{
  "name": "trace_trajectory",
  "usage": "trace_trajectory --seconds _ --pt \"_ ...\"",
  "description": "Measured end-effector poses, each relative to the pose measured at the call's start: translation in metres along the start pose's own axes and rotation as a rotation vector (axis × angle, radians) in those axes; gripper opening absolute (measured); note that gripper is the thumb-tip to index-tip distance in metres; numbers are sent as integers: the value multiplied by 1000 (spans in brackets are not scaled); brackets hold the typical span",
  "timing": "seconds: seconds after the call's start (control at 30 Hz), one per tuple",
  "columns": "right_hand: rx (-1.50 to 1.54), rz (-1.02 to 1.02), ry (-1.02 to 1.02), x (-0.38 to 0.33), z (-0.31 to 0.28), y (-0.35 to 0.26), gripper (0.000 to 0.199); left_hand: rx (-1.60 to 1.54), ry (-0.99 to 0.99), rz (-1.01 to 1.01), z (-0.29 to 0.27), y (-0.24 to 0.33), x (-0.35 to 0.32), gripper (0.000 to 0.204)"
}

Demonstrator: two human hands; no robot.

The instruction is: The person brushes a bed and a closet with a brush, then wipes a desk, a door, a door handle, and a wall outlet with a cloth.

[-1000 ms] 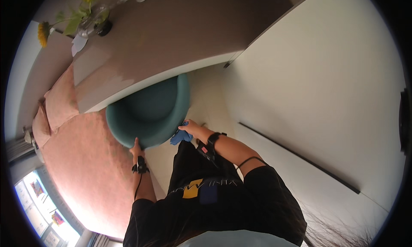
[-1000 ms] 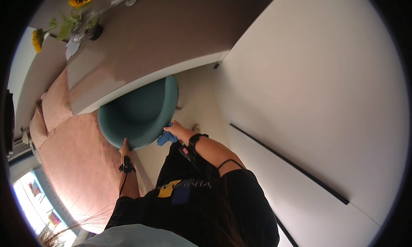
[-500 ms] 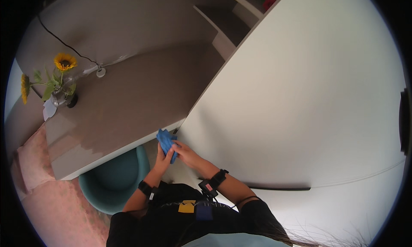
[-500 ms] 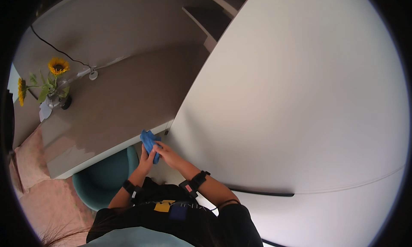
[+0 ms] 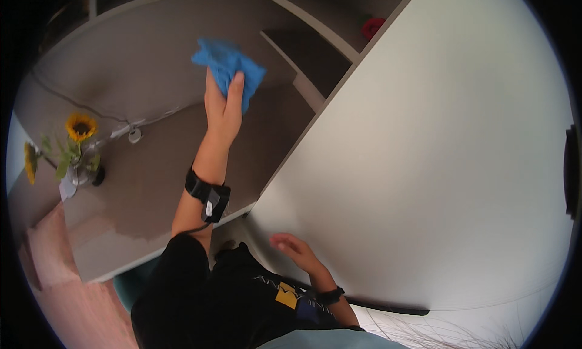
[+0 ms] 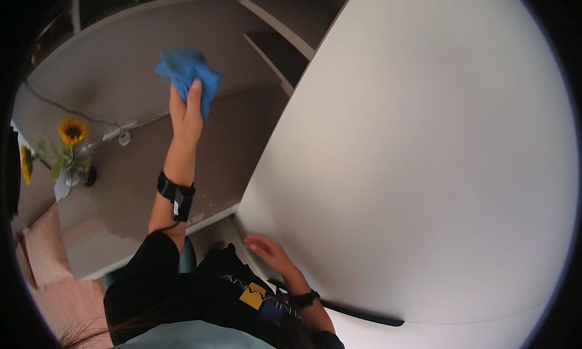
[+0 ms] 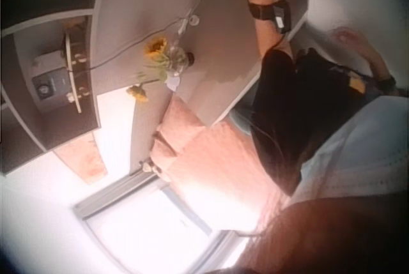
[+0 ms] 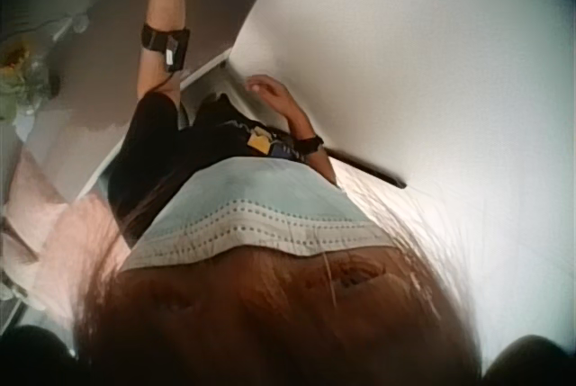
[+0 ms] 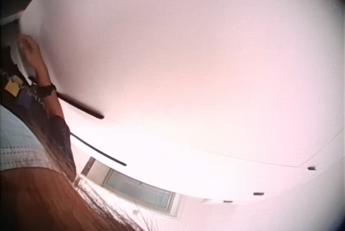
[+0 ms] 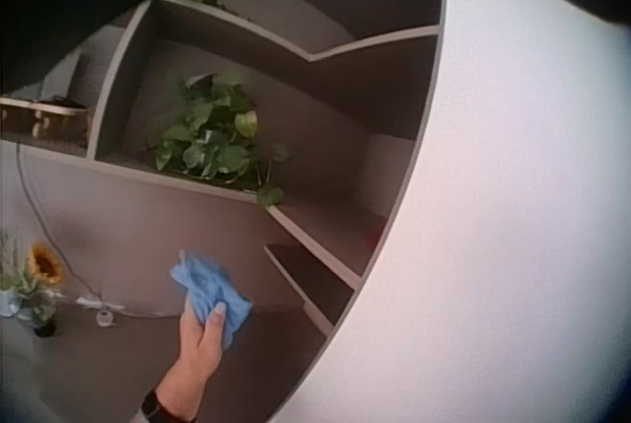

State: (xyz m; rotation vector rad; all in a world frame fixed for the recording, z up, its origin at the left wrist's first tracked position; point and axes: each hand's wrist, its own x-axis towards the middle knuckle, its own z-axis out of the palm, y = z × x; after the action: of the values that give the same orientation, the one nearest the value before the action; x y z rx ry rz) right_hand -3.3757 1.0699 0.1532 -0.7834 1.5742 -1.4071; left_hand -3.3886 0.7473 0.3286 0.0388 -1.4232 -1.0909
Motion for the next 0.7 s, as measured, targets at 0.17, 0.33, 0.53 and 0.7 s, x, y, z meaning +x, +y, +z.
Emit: trace_trajectory --seconds 0.17,0.33,0.53,0.7 --pt "-77 177 87 -22 -9 20 37 -267 156 210 52 0 77 54" --pt "112 381 194 -46 -5 33 39 -69 -10 279 76 -25 127 48" --pt "191 372 444 -42 21 50 44 9 -369 565 112 -3 129 34" --pt "180 380 517 -29 28 52 43 -3 -447 648 105 -16 135 24"
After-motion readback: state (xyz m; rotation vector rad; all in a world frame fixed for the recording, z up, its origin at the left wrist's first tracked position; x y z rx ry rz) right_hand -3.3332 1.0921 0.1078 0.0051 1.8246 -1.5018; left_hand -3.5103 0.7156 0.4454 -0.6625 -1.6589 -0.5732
